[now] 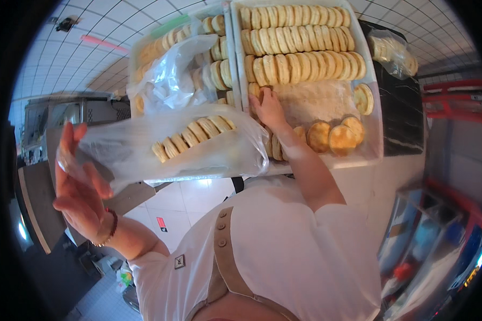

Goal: The person repeatedly picks round biscuits from stacked trays and places them into clear plastic bags. They arrange the biscuits inside each bag and set the filled bags aside on the counter. The process continues with multiple bags being filled throughout the clip.

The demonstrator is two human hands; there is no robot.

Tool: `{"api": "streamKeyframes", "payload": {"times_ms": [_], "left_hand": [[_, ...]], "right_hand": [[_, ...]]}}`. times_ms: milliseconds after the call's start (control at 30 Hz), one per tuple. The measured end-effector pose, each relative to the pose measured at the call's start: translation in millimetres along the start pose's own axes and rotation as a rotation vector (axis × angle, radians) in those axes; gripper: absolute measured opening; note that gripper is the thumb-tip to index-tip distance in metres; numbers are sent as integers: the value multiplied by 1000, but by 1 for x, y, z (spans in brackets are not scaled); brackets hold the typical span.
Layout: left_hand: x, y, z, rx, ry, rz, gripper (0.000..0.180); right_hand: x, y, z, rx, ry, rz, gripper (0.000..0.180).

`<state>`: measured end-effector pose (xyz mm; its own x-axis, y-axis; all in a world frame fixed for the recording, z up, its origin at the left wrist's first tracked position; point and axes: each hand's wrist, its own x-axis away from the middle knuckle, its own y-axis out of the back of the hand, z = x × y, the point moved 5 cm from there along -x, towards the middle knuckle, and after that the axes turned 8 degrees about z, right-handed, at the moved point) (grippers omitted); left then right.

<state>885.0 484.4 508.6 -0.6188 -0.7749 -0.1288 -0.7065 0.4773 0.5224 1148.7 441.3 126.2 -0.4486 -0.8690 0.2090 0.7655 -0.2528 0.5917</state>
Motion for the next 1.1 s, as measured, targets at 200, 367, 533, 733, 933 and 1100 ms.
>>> {"api": "streamKeyframes", "payload": {"times_ms": [200, 367, 533, 733, 933, 1100], "left_hand": [[-38, 12, -25, -13, -173, -117, 114], [-28, -9, -18, -1, 51, 131, 114], [-1, -15, -5, 65, 168, 54, 123], [9, -13, 3, 122, 218, 0, 119], [21, -17, 12, 237, 149, 41, 115], [38, -18, 21, 210, 134, -27, 120]], "right_hand": [[15, 12, 19, 168, 125, 117, 51], [23, 41, 21, -78, 89, 186, 52], [24, 123, 24, -811, 48, -104, 45], [54, 170, 124, -1253, 398, -20, 48], [80, 90, 219, -981, 475, 756, 41], [83, -23, 262, -347, 630, 698, 43]]}}
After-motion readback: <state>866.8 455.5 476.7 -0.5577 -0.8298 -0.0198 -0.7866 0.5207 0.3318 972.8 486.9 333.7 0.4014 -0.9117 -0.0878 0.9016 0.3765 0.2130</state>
